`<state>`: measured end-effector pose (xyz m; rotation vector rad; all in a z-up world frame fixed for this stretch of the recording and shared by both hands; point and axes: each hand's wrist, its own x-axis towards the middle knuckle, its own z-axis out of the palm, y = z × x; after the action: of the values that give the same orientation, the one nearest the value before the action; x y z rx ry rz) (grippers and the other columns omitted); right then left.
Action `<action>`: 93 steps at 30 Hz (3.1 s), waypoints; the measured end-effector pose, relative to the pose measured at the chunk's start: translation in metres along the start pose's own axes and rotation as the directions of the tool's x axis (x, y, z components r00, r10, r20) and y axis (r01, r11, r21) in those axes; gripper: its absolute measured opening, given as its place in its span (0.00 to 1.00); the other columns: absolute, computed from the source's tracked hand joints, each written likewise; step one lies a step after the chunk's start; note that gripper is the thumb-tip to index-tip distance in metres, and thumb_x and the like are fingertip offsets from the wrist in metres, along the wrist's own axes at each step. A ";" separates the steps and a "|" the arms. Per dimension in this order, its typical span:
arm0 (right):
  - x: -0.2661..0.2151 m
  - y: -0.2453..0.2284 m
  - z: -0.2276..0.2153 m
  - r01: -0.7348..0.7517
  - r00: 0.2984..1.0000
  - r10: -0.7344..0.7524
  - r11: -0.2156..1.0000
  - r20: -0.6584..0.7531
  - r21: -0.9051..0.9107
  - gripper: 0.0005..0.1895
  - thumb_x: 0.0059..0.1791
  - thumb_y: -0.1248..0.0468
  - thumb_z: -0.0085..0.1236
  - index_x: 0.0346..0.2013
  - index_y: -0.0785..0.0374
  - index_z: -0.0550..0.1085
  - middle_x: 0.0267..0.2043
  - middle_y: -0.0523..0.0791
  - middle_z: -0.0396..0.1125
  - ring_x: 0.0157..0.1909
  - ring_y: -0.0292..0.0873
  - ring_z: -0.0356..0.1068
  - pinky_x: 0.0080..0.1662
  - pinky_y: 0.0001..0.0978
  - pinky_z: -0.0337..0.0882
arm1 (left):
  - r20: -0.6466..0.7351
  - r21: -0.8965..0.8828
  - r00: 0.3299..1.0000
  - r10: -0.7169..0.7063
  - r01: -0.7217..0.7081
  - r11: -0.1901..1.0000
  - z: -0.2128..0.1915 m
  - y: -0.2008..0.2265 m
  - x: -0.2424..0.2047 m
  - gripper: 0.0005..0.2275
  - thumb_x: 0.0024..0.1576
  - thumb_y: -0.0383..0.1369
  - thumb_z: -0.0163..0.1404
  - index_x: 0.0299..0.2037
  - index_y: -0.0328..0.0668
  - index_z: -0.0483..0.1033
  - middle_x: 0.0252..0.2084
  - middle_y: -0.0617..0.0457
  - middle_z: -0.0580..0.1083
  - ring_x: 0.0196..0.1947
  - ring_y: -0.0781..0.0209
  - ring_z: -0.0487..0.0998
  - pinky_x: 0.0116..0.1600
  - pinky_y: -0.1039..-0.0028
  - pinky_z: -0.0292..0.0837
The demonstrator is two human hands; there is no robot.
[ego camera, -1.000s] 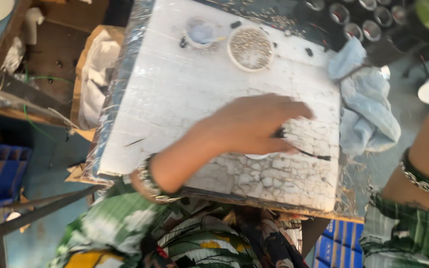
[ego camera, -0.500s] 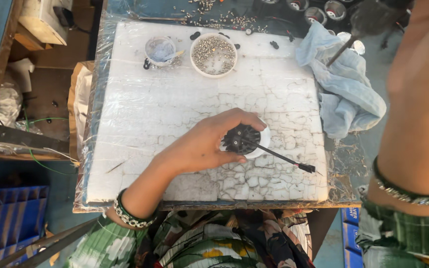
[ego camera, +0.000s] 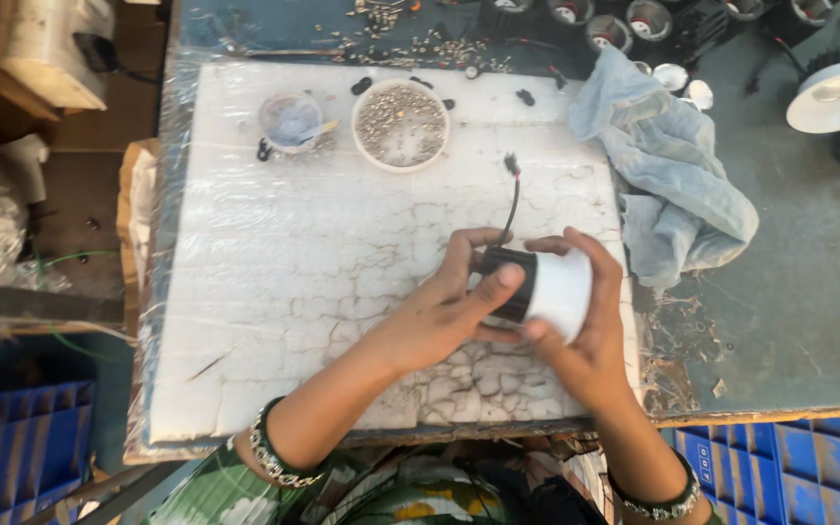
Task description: The person assembles LED light fixtures by screwing black heat sinks into white plastic housings using a green power drill. They then wipe the assembled units with a cloth and attach silver reflector cups to the LED modules.
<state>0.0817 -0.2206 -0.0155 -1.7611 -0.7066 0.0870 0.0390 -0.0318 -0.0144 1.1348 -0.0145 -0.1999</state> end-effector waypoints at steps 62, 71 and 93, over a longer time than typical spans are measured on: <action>0.006 0.019 -0.156 -0.163 0.819 -0.259 0.750 -0.511 -0.641 0.54 0.36 0.54 0.81 0.71 0.68 0.64 0.59 0.50 0.62 0.54 0.43 0.71 0.47 0.32 0.78 | -0.148 0.543 0.882 -0.448 0.451 0.708 -0.016 -0.032 0.020 0.30 0.58 0.41 0.52 0.73 0.57 0.62 0.57 0.55 0.76 0.50 0.65 0.81 0.56 0.68 0.77; 0.013 0.118 -0.326 -0.640 0.627 -0.230 0.392 -0.744 -0.661 0.40 0.44 0.45 0.77 0.60 0.67 0.74 0.54 0.56 0.67 0.53 0.60 0.71 0.52 0.50 0.70 | -0.034 0.612 0.894 -0.446 0.371 0.698 -0.066 -0.112 0.029 0.30 0.54 0.43 0.59 0.69 0.55 0.67 0.56 0.53 0.76 0.45 0.63 0.88 0.53 0.66 0.84; 0.121 0.077 -0.225 -0.093 0.892 -0.293 0.626 -0.344 -0.774 0.13 0.54 0.62 0.67 0.51 0.62 0.76 0.50 0.47 0.68 0.38 0.41 0.70 0.40 0.30 0.70 | -0.057 0.739 0.889 -0.455 0.344 0.580 -0.013 -0.035 0.031 0.24 0.57 0.41 0.54 0.66 0.66 0.70 0.54 0.64 0.78 0.46 0.72 0.85 0.51 0.76 0.83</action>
<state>0.3038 -0.3637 0.0225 -2.4412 -0.5219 -0.8148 0.0656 -0.0396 -0.0543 1.9409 0.0455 -0.7406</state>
